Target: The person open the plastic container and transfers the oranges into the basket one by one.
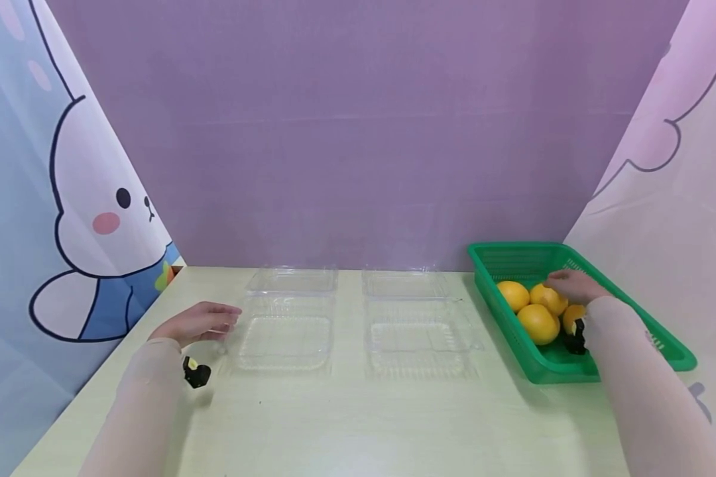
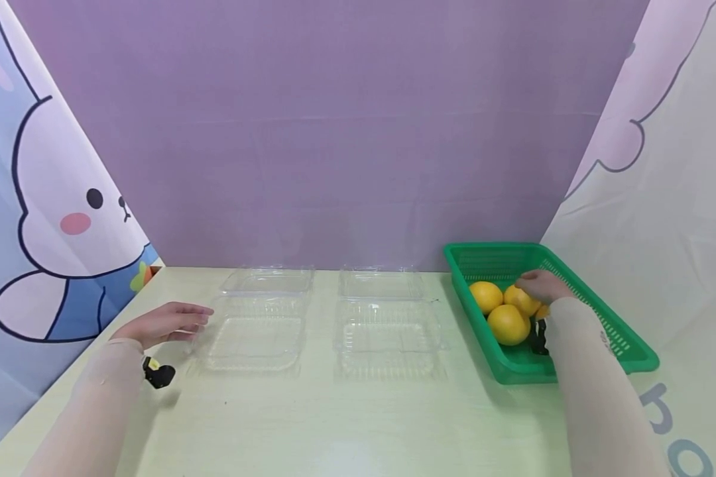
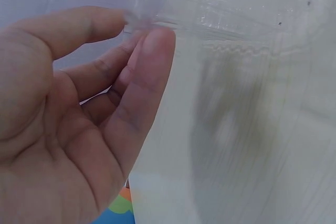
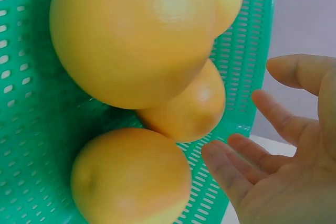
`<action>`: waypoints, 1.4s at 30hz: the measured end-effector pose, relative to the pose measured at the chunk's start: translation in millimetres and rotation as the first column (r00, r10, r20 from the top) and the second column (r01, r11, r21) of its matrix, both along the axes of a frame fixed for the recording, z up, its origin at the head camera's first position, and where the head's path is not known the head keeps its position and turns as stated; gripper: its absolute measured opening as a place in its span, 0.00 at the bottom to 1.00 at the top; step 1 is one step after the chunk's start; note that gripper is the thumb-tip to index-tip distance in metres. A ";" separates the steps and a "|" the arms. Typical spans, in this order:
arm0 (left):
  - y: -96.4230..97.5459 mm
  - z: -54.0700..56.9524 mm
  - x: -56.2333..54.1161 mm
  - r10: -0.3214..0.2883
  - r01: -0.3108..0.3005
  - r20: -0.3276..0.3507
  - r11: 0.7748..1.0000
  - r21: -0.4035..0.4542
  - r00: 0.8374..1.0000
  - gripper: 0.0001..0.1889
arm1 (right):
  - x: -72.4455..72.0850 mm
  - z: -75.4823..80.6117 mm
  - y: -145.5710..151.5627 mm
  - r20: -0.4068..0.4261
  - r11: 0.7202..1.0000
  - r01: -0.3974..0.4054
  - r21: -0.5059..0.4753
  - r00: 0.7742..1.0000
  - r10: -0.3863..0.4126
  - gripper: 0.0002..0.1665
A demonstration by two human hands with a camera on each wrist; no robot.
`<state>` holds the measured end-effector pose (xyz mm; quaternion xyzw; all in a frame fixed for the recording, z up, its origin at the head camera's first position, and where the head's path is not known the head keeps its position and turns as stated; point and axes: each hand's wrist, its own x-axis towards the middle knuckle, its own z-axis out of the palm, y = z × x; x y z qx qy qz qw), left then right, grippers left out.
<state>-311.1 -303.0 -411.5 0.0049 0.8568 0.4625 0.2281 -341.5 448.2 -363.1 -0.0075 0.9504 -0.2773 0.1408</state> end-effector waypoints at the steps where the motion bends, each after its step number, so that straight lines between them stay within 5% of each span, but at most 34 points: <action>1: 0.3 0.2 0.1 0.007 -0.007 0.001 1.000 0.001 1.000 0.33 | 0.8 1.6 -1.3 -0.006 1.000 -0.001 -0.002 1.000 0.001 0.47; 18: -0.2 -1.0 0.0 0.025 -0.025 -0.005 1.000 -0.003 1.000 0.33 | 6.2 6.6 -11.2 -0.031 0.998 -0.025 -0.063 0.999 0.023 0.46; 33: -2.9 0.5 0.1 -0.014 0.014 -0.035 1.000 0.003 0.999 0.34 | 2.4 9.2 -29.3 -0.095 0.998 -0.065 -0.013 0.993 0.064 0.45; 42: -4.3 8.2 4.4 -0.027 0.022 -0.103 0.999 -0.048 0.994 0.37 | 5.9 14.9 -45.1 -0.139 0.994 -0.093 -0.048 0.987 0.086 0.41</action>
